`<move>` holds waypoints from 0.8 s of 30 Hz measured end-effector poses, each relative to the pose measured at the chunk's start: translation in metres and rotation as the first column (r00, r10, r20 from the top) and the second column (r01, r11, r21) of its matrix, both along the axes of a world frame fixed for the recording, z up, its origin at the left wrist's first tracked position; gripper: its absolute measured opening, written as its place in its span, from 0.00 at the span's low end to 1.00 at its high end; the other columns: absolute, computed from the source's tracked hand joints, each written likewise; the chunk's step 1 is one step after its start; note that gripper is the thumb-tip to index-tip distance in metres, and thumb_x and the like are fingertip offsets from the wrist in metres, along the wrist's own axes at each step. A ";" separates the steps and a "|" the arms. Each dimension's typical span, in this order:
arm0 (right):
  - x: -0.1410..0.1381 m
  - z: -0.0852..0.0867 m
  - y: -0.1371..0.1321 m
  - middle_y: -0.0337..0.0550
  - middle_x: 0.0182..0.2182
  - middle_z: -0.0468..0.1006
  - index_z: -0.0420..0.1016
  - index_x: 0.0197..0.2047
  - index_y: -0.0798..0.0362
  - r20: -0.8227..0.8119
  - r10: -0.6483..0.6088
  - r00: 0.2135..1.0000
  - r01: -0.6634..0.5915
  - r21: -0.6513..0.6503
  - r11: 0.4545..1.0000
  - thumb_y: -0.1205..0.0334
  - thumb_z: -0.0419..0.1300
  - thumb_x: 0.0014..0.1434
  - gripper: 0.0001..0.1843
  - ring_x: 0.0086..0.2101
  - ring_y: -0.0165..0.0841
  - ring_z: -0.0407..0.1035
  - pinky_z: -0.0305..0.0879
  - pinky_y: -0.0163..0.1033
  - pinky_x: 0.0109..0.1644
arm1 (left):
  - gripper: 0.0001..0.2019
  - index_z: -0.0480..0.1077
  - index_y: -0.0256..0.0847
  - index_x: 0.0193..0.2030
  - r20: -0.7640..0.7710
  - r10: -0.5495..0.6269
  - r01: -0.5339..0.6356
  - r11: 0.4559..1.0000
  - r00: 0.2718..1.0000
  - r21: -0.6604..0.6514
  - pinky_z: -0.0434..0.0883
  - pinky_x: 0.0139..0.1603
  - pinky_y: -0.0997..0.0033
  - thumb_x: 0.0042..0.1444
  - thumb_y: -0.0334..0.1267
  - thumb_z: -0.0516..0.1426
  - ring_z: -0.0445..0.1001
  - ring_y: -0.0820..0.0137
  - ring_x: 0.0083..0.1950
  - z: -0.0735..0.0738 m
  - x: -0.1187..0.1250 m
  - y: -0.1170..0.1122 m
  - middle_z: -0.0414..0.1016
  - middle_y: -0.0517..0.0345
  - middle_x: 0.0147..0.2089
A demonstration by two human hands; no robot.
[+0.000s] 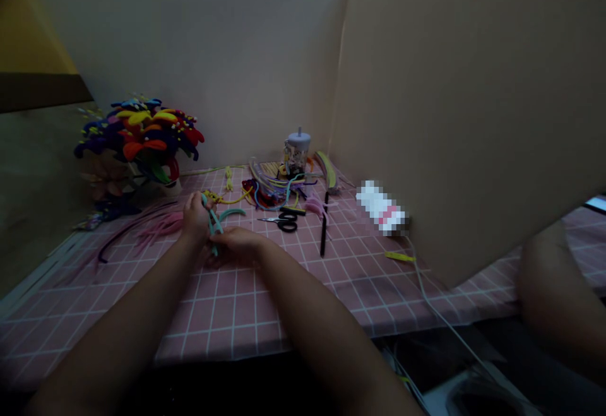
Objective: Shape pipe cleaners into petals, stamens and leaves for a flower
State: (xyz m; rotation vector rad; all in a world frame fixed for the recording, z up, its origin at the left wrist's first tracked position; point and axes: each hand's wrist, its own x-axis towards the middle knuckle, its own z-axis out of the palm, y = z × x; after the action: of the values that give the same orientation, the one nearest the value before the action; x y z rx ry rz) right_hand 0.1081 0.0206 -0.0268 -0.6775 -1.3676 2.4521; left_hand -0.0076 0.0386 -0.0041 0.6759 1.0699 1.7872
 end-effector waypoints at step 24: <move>0.005 0.005 0.001 0.29 0.14 0.57 0.56 0.25 0.54 -0.036 0.070 0.997 -0.070 0.013 0.997 0.56 0.51 0.59 0.14 0.15 0.22 0.52 0.62 0.32 0.27 | 0.10 0.54 0.38 0.21 0.569 -0.182 0.173 0.982 0.802 0.071 0.55 0.16 0.79 0.49 0.24 0.44 0.54 0.80 0.15 0.007 -0.032 0.004 0.54 0.63 0.18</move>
State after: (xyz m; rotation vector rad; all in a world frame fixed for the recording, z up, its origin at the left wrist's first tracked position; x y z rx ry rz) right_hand 0.1132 0.0212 -0.0222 -0.5883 -1.4133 2.4957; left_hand -0.0392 0.0424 0.0033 0.1977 0.5564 1.6747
